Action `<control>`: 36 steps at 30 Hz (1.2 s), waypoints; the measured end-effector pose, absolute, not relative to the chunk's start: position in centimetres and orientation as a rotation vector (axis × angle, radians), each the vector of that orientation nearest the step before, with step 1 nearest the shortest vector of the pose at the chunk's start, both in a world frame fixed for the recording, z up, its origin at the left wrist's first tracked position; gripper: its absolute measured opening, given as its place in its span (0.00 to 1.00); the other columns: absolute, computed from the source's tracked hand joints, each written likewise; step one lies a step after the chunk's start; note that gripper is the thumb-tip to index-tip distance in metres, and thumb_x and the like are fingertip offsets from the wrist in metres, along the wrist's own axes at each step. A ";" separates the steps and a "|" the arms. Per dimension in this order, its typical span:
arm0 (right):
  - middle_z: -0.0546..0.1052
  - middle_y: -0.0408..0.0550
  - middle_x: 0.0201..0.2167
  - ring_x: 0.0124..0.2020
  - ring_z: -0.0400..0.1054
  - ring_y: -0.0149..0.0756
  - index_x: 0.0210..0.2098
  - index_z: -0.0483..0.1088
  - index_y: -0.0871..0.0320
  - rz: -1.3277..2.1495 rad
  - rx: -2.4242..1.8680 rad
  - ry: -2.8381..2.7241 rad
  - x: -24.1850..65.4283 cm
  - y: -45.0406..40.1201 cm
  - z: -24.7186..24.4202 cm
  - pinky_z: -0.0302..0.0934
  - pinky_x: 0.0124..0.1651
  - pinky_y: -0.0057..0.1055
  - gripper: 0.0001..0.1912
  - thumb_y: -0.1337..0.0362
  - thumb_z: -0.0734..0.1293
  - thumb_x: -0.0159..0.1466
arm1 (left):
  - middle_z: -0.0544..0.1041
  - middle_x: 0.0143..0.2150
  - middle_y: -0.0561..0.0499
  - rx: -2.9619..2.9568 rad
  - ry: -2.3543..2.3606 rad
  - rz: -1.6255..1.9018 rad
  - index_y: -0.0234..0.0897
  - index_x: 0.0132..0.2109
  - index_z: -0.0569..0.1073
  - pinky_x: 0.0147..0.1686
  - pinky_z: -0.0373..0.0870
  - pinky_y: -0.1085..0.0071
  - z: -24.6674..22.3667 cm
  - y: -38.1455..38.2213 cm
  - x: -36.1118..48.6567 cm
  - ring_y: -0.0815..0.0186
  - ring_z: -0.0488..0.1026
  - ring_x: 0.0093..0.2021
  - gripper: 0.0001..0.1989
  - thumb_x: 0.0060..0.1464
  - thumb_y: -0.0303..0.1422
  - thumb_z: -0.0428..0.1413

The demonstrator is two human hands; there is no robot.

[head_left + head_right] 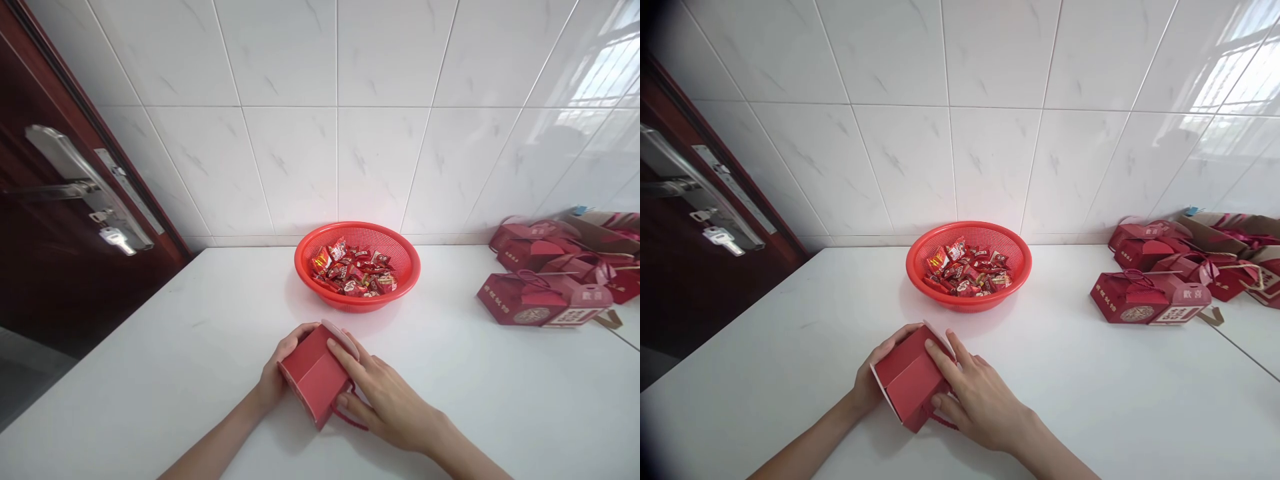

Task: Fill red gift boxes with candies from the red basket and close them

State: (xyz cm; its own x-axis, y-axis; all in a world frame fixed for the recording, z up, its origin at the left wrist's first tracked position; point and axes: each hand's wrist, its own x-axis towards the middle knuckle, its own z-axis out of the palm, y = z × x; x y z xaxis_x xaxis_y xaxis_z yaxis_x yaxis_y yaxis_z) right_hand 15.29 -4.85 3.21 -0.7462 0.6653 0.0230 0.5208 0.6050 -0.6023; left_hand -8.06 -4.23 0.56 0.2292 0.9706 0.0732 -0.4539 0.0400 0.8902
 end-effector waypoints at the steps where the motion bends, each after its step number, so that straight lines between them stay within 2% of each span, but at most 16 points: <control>1: 0.43 0.61 0.78 0.75 0.50 0.54 0.78 0.39 0.52 0.856 -0.978 -2.588 15.3 -4.9 3.2 0.59 0.68 0.51 0.38 0.59 0.59 0.74 | 0.80 0.51 0.44 0.978 0.680 1.232 0.40 0.52 0.82 0.50 0.72 0.62 0.6 -4.2 -8.1 0.53 0.75 0.50 0.22 0.60 0.49 0.60; 9: 0.44 0.60 0.78 0.75 0.50 0.54 0.78 0.40 0.53 0.845 -0.980 -2.593 15.3 -5.0 3.2 0.59 0.68 0.50 0.37 0.58 0.59 0.74 | 0.80 0.50 0.44 0.975 0.661 1.220 0.41 0.52 0.82 0.49 0.72 0.62 0.7 -4.2 -8.0 0.52 0.75 0.49 0.21 0.60 0.49 0.60; 24: 0.43 0.63 0.78 0.73 0.55 0.55 0.78 0.39 0.52 0.811 -1.001 -2.604 15.4 -5.0 3.0 0.60 0.67 0.50 0.37 0.58 0.59 0.75 | 0.80 0.50 0.44 0.981 0.666 1.223 0.41 0.52 0.82 0.49 0.72 0.62 0.9 -4.5 -7.9 0.53 0.75 0.49 0.21 0.59 0.50 0.61; 30: 0.45 0.58 0.78 0.75 0.51 0.54 0.78 0.38 0.52 0.807 -0.969 -2.610 15.3 -5.0 3.1 0.59 0.68 0.50 0.38 0.58 0.59 0.75 | 0.81 0.50 0.45 0.996 0.668 1.235 0.42 0.52 0.82 0.49 0.71 0.62 0.8 -4.4 -8.0 0.53 0.75 0.49 0.20 0.60 0.49 0.61; 36: 0.44 0.59 0.78 0.72 0.56 0.54 0.78 0.37 0.50 0.794 -0.983 -2.603 15.4 -5.1 3.1 0.60 0.67 0.50 0.38 0.57 0.59 0.75 | 0.81 0.50 0.44 0.993 0.638 1.230 0.42 0.53 0.81 0.48 0.72 0.62 0.6 -4.3 -8.1 0.53 0.75 0.49 0.20 0.60 0.48 0.60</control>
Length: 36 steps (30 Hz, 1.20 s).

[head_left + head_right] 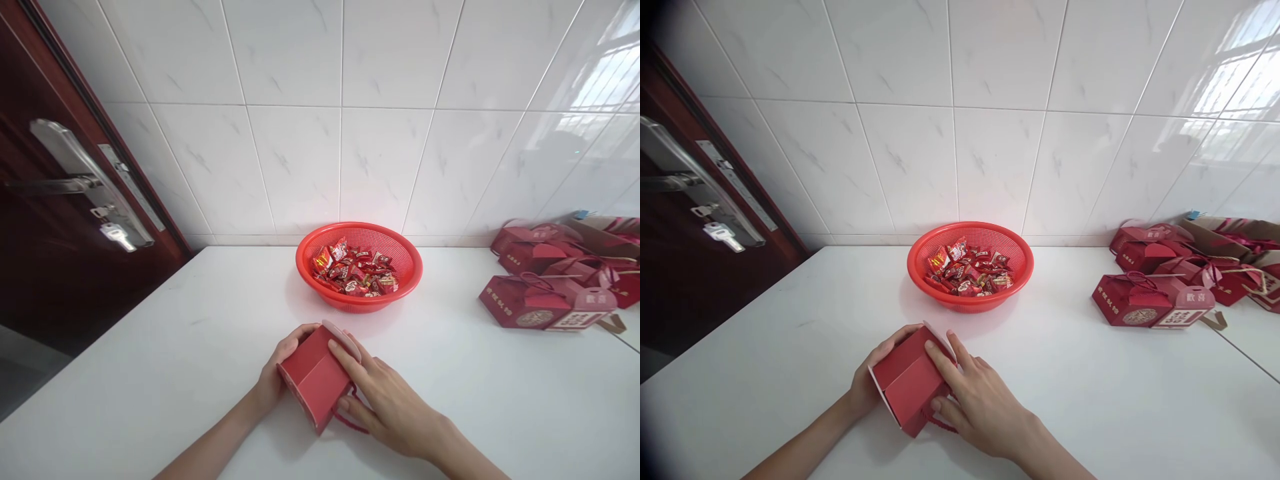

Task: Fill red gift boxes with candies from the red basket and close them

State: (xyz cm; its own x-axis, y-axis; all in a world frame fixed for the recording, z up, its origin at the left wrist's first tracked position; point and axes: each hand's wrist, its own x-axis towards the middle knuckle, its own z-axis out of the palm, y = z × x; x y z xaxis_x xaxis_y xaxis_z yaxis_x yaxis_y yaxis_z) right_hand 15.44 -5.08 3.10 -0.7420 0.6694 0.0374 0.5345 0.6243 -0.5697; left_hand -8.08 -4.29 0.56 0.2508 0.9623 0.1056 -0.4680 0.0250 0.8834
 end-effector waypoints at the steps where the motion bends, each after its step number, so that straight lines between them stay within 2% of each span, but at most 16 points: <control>1: 0.45 0.59 0.78 0.72 0.57 0.54 0.78 0.37 0.50 0.792 -0.977 -2.603 15.4 -5.1 3.1 0.60 0.67 0.50 0.38 0.57 0.59 0.75 | 0.81 0.50 0.44 0.988 0.638 1.230 0.41 0.53 0.81 0.48 0.72 0.62 0.6 -4.3 -8.1 0.52 0.75 0.49 0.20 0.60 0.48 0.60; 8: 0.44 0.62 0.78 0.73 0.54 0.54 0.78 0.38 0.52 0.782 -0.988 -2.610 15.4 -5.2 3.0 0.60 0.67 0.49 0.38 0.58 0.58 0.75 | 0.81 0.51 0.44 0.998 0.653 1.230 0.40 0.52 0.81 0.49 0.72 0.61 1.0 -4.6 -7.9 0.53 0.76 0.48 0.20 0.61 0.48 0.59; 13: 0.42 0.62 0.78 0.71 0.58 0.54 0.78 0.36 0.50 0.778 -0.982 -2.601 15.4 -5.2 2.8 0.61 0.66 0.50 0.38 0.59 0.59 0.75 | 0.81 0.50 0.43 1.015 0.649 1.224 0.40 0.53 0.81 0.50 0.71 0.60 1.0 -4.6 -7.9 0.52 0.76 0.48 0.21 0.61 0.48 0.59; 18: 0.42 0.61 0.78 0.72 0.56 0.54 0.78 0.35 0.49 0.802 -0.991 -2.606 15.3 -5.2 3.0 0.61 0.67 0.50 0.39 0.59 0.59 0.75 | 0.81 0.51 0.44 1.015 0.670 1.234 0.40 0.53 0.81 0.52 0.69 0.60 0.7 -4.4 -8.0 0.51 0.75 0.51 0.21 0.61 0.49 0.59; 26: 0.42 0.61 0.78 0.71 0.58 0.54 0.78 0.36 0.50 0.809 -1.001 -2.611 15.3 -5.2 3.3 0.60 0.67 0.51 0.38 0.59 0.59 0.75 | 0.81 0.52 0.42 1.020 0.659 1.224 0.38 0.53 0.80 0.53 0.69 0.58 0.7 -4.4 -8.2 0.48 0.75 0.52 0.21 0.62 0.47 0.57; 36: 0.42 0.62 0.78 0.74 0.52 0.54 0.78 0.38 0.53 0.866 -1.023 -2.619 15.3 -5.3 3.4 0.58 0.68 0.50 0.39 0.60 0.60 0.74 | 0.81 0.51 0.44 1.010 0.668 1.229 0.40 0.52 0.82 0.51 0.70 0.61 0.7 -4.3 -8.1 0.52 0.75 0.49 0.21 0.61 0.49 0.60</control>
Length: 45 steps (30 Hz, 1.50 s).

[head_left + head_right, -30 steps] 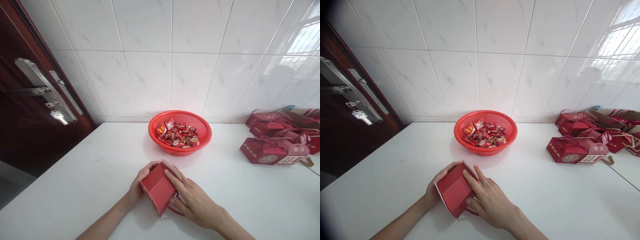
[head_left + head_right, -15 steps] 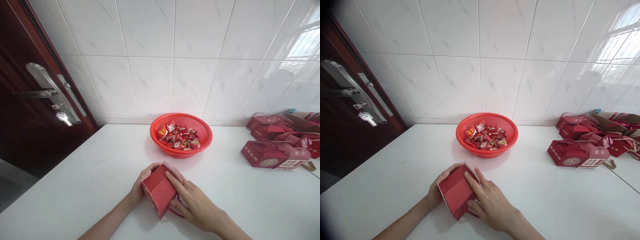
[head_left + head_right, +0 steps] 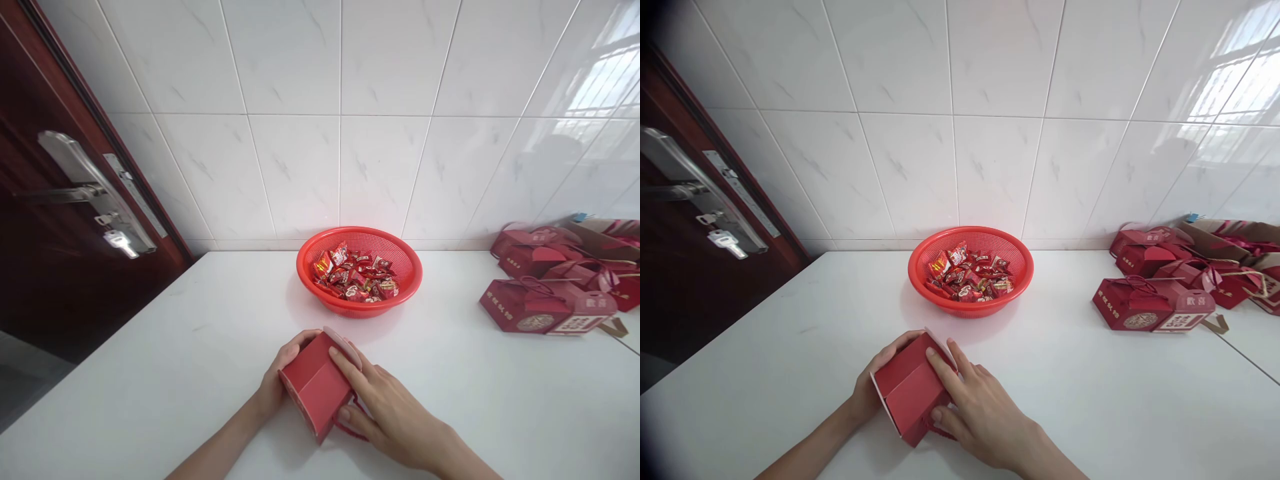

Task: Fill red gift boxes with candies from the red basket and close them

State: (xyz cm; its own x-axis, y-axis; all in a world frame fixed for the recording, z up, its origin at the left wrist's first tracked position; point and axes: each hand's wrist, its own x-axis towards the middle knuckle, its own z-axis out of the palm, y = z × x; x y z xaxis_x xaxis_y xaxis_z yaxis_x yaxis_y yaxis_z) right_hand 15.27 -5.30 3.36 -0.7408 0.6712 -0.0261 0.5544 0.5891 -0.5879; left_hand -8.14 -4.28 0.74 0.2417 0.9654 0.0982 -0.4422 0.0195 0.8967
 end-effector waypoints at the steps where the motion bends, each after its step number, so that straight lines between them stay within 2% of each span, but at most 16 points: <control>1: 0.41 0.62 0.78 0.74 0.53 0.54 0.78 0.37 0.52 0.873 -1.025 -2.619 15.3 -5.3 3.3 0.59 0.68 0.50 0.39 0.60 0.60 0.74 | 0.81 0.51 0.44 1.008 0.670 1.231 0.41 0.52 0.82 0.51 0.70 0.61 0.8 -4.3 -8.1 0.52 0.75 0.49 0.21 0.61 0.48 0.59; 5: 0.42 0.60 0.78 0.71 0.58 0.54 0.78 0.37 0.50 0.892 -1.020 -2.602 15.2 -5.3 3.1 0.60 0.68 0.49 0.41 0.60 0.62 0.73 | 0.81 0.51 0.44 1.011 0.690 1.232 0.41 0.52 0.82 0.52 0.70 0.60 0.8 -4.3 -8.2 0.51 0.75 0.50 0.20 0.61 0.49 0.59; 10: 0.42 0.55 0.78 0.75 0.51 0.51 0.78 0.35 0.48 0.912 -0.971 -2.573 15.1 -5.0 2.2 0.59 0.69 0.45 0.42 0.59 0.62 0.73 | 0.81 0.52 0.44 1.045 0.707 1.219 0.42 0.53 0.81 0.53 0.69 0.60 0.6 -4.3 -8.4 0.50 0.74 0.52 0.21 0.61 0.50 0.58; 16: 0.41 0.59 0.78 0.76 0.48 0.51 0.78 0.38 0.51 0.997 -0.893 -2.553 15.2 -4.2 1.2 0.58 0.70 0.46 0.44 0.60 0.65 0.70 | 0.80 0.54 0.43 1.078 0.764 1.218 0.41 0.52 0.81 0.55 0.68 0.58 0.4 -4.1 -8.7 0.48 0.74 0.54 0.22 0.61 0.51 0.58; 22: 0.41 0.56 0.79 0.74 0.51 0.54 0.78 0.38 0.46 1.049 -0.868 -2.480 15.1 -3.9 1.0 0.58 0.70 0.47 0.45 0.57 0.66 0.69 | 0.81 0.54 0.45 1.073 0.836 1.241 0.42 0.51 0.82 0.56 0.66 0.60 0.2 -3.9 -9.1 0.48 0.73 0.55 0.22 0.60 0.52 0.58; 27: 0.42 0.59 0.78 0.74 0.51 0.56 0.78 0.42 0.47 1.130 -0.906 -2.480 15.0 -3.9 1.4 0.55 0.71 0.51 0.43 0.57 0.66 0.70 | 0.81 0.51 0.44 1.094 0.841 1.247 0.41 0.50 0.82 0.53 0.67 0.63 0.1 -3.7 -9.5 0.51 0.74 0.51 0.22 0.61 0.51 0.58; 32: 0.41 0.58 0.78 0.77 0.43 0.55 0.78 0.42 0.48 1.192 -0.868 -2.464 14.9 -4.0 1.4 0.51 0.72 0.52 0.42 0.57 0.65 0.71 | 0.81 0.45 0.44 1.160 0.810 1.211 0.36 0.48 0.81 0.48 0.69 0.64 -0.1 -3.1 -9.8 0.55 0.74 0.45 0.24 0.63 0.52 0.55; 34: 0.41 0.58 0.78 0.77 0.41 0.54 0.78 0.42 0.49 1.213 -0.857 -2.465 14.9 -4.1 1.4 0.50 0.73 0.52 0.42 0.57 0.65 0.71 | 0.80 0.44 0.44 1.178 0.815 1.191 0.35 0.48 0.81 0.48 0.69 0.64 -0.2 -3.0 -9.9 0.55 0.74 0.45 0.25 0.63 0.53 0.54; 40: 0.40 0.58 0.78 0.77 0.43 0.54 0.78 0.41 0.49 1.237 -0.888 -2.468 14.7 -4.2 1.6 0.50 0.73 0.52 0.42 0.58 0.65 0.71 | 0.81 0.44 0.45 1.156 0.863 1.194 0.37 0.46 0.82 0.48 0.69 0.65 0.5 -3.5 -10.1 0.55 0.75 0.45 0.25 0.61 0.54 0.56; 45: 0.41 0.57 0.78 0.77 0.38 0.52 0.77 0.43 0.48 1.239 -0.887 -2.482 14.6 -4.1 1.6 0.50 0.73 0.51 0.42 0.57 0.66 0.70 | 0.81 0.48 0.45 1.136 0.888 1.202 0.40 0.48 0.82 0.51 0.69 0.66 1.2 -4.3 -10.4 0.54 0.75 0.49 0.23 0.61 0.53 0.57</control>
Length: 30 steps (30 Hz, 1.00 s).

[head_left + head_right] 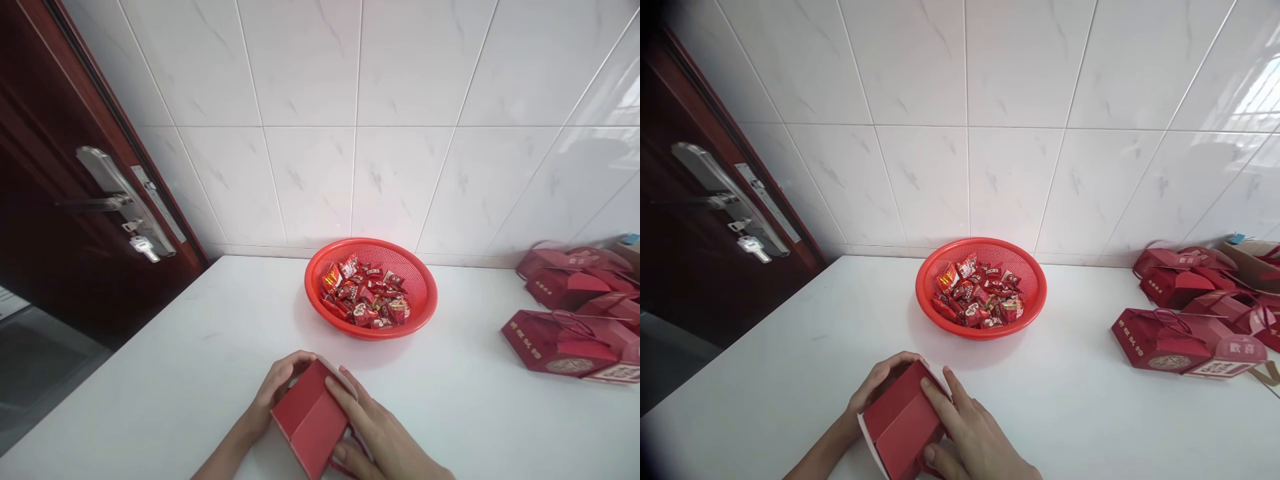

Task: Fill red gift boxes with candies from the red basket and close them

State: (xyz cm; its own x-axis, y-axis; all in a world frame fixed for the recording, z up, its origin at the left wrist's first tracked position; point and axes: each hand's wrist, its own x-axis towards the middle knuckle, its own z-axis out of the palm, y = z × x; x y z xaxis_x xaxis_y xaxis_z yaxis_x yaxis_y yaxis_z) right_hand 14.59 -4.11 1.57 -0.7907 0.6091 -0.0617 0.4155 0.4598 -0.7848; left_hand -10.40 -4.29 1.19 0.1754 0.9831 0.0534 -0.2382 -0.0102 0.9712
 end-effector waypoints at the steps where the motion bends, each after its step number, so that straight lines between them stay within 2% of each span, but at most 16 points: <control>1: 0.41 0.57 0.78 0.77 0.38 0.52 0.77 0.43 0.48 1.236 -0.893 -2.484 14.6 -4.1 1.5 0.50 0.73 0.50 0.43 0.58 0.67 0.70 | 0.81 0.48 0.45 1.144 0.888 1.192 0.40 0.48 0.82 0.51 0.70 0.65 1.2 -4.4 -10.5 0.54 0.75 0.49 0.23 0.61 0.54 0.57; 6: 0.41 0.55 0.78 0.77 0.39 0.53 0.77 0.43 0.47 1.182 -0.849 -2.501 14.7 -3.9 0.8 0.53 0.72 0.48 0.43 0.60 0.68 0.70 | 0.80 0.50 0.43 1.130 0.915 1.147 0.39 0.50 0.81 0.53 0.69 0.63 0.5 -4.8 -11.1 0.51 0.74 0.51 0.25 0.61 0.54 0.56; 10: 0.40 0.56 0.78 0.77 0.40 0.55 0.77 0.42 0.46 1.156 -0.807 -2.512 14.8 -3.9 0.3 0.53 0.71 0.51 0.43 0.57 0.67 0.70 | 0.80 0.51 0.42 1.115 0.924 1.132 0.38 0.51 0.80 0.54 0.69 0.60 0.2 -4.9 -11.3 0.49 0.73 0.53 0.27 0.60 0.56 0.55; 15: 0.42 0.53 0.78 0.77 0.38 0.52 0.77 0.44 0.46 1.165 -0.817 -2.498 14.7 -3.9 1.0 0.55 0.71 0.49 0.42 0.60 0.67 0.70 | 0.80 0.50 0.44 1.134 0.922 1.148 0.40 0.50 0.81 0.51 0.70 0.64 0.9 -5.0 -10.9 0.52 0.75 0.50 0.24 0.60 0.54 0.57; 22: 0.42 0.59 0.78 0.76 0.41 0.55 0.77 0.44 0.49 1.233 -0.877 -2.476 14.6 -3.9 1.4 0.52 0.72 0.51 0.43 0.57 0.67 0.70 | 0.80 0.50 0.44 1.156 0.961 1.165 0.40 0.50 0.81 0.52 0.70 0.64 1.4 -5.1 -10.9 0.52 0.74 0.51 0.23 0.60 0.53 0.58; 27: 0.42 0.56 0.78 0.77 0.41 0.52 0.77 0.44 0.47 1.203 -0.856 -2.450 14.8 -4.1 1.3 0.50 0.73 0.50 0.41 0.57 0.66 0.71 | 0.80 0.49 0.44 1.167 0.945 1.145 0.40 0.50 0.81 0.52 0.69 0.63 1.4 -4.8 -10.8 0.51 0.74 0.51 0.24 0.60 0.54 0.58; 30: 0.42 0.54 0.78 0.78 0.36 0.50 0.77 0.44 0.49 1.174 -0.856 -2.452 14.7 -4.2 1.6 0.49 0.74 0.48 0.40 0.59 0.65 0.71 | 0.80 0.48 0.44 1.167 0.931 1.131 0.39 0.50 0.80 0.51 0.69 0.62 1.4 -4.6 -10.6 0.51 0.74 0.50 0.25 0.60 0.54 0.57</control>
State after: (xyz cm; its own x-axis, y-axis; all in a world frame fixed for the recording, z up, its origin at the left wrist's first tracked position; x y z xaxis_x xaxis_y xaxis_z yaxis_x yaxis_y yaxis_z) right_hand 14.68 -4.25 1.56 -0.7814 0.6240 0.0049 0.3874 0.4913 -0.7801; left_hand -10.64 -4.65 1.40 0.2059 0.9785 0.0138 -0.1744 0.0228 0.9844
